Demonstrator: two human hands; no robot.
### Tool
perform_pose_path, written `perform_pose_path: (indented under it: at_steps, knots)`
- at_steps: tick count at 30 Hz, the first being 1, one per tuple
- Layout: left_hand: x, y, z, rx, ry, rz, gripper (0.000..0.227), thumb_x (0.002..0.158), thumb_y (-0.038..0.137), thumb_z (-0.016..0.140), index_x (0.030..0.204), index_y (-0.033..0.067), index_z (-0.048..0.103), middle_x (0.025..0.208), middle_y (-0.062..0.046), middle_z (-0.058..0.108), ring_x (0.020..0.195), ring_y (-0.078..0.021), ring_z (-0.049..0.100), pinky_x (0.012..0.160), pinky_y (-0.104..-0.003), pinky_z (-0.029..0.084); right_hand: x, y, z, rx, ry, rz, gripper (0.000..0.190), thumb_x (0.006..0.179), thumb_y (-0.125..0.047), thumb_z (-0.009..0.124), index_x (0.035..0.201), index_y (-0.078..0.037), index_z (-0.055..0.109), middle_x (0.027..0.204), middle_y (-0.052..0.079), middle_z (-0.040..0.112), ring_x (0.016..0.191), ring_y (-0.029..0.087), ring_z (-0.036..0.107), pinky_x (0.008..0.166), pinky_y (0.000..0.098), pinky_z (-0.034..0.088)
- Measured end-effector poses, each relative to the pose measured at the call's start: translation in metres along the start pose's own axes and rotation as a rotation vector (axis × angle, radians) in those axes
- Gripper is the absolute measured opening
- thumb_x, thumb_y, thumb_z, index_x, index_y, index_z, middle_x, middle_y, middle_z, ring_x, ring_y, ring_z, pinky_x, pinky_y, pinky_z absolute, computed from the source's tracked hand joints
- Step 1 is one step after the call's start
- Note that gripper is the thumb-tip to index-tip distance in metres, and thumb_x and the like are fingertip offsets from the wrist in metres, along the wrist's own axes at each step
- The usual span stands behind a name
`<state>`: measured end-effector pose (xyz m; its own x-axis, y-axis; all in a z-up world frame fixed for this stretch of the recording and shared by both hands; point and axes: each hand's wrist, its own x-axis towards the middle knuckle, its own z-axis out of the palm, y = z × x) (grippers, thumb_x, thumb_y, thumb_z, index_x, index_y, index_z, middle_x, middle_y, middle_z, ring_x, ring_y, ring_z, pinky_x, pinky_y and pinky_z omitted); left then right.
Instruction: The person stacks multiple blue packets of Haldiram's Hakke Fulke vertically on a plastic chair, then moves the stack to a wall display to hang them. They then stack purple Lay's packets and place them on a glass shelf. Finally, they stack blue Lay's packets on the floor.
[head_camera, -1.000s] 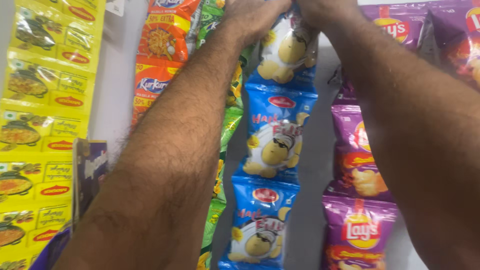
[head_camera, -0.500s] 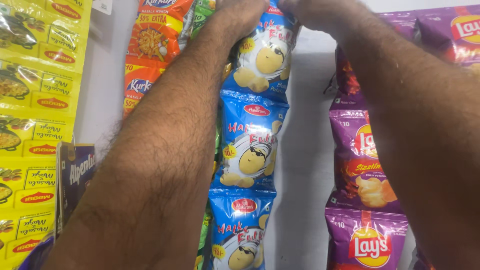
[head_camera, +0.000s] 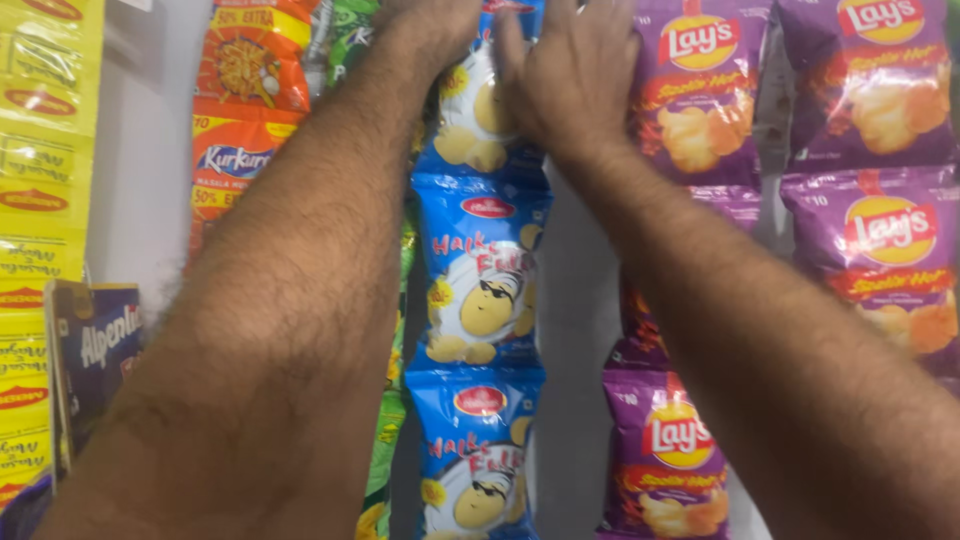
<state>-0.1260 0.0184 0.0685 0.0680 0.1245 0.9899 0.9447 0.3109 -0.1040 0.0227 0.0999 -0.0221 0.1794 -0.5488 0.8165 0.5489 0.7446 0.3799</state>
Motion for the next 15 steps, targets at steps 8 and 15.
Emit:
perform_pose_path:
  at_steps: [8, 15]
  knots:
    - [-0.028, 0.004, -0.01, -0.25, -0.033, -0.224, 0.048, 0.097, 0.043, 0.05, 0.131, 0.0111, 0.062, 0.124, -0.019, 0.065, 0.112, -0.0391, 0.064, 0.091, -0.054, 0.052, -0.002, -0.024, -0.009, 0.414, -0.254, 0.398, 0.1, 0.084, -0.057, 0.088, 0.151, -0.01, 0.029, 0.13, 0.031, 0.046, 0.113, 0.046, 0.062, 0.094, 0.0514, 0.057]
    - [-0.002, 0.005, -0.021, -0.323, -0.019, -0.315, 0.061, 0.101, 0.057, 0.041, 0.134, 0.0089, 0.059, 0.127, -0.021, 0.063, 0.117, -0.0377, 0.063, 0.098, -0.05, 0.05, 0.016, -0.024, -0.017, 0.446, -0.328, 0.435, 0.1, 0.068, -0.059, 0.09, 0.144, -0.012, 0.044, 0.117, 0.021, 0.071, 0.106, 0.035, 0.074, 0.091, 0.0457, 0.059]
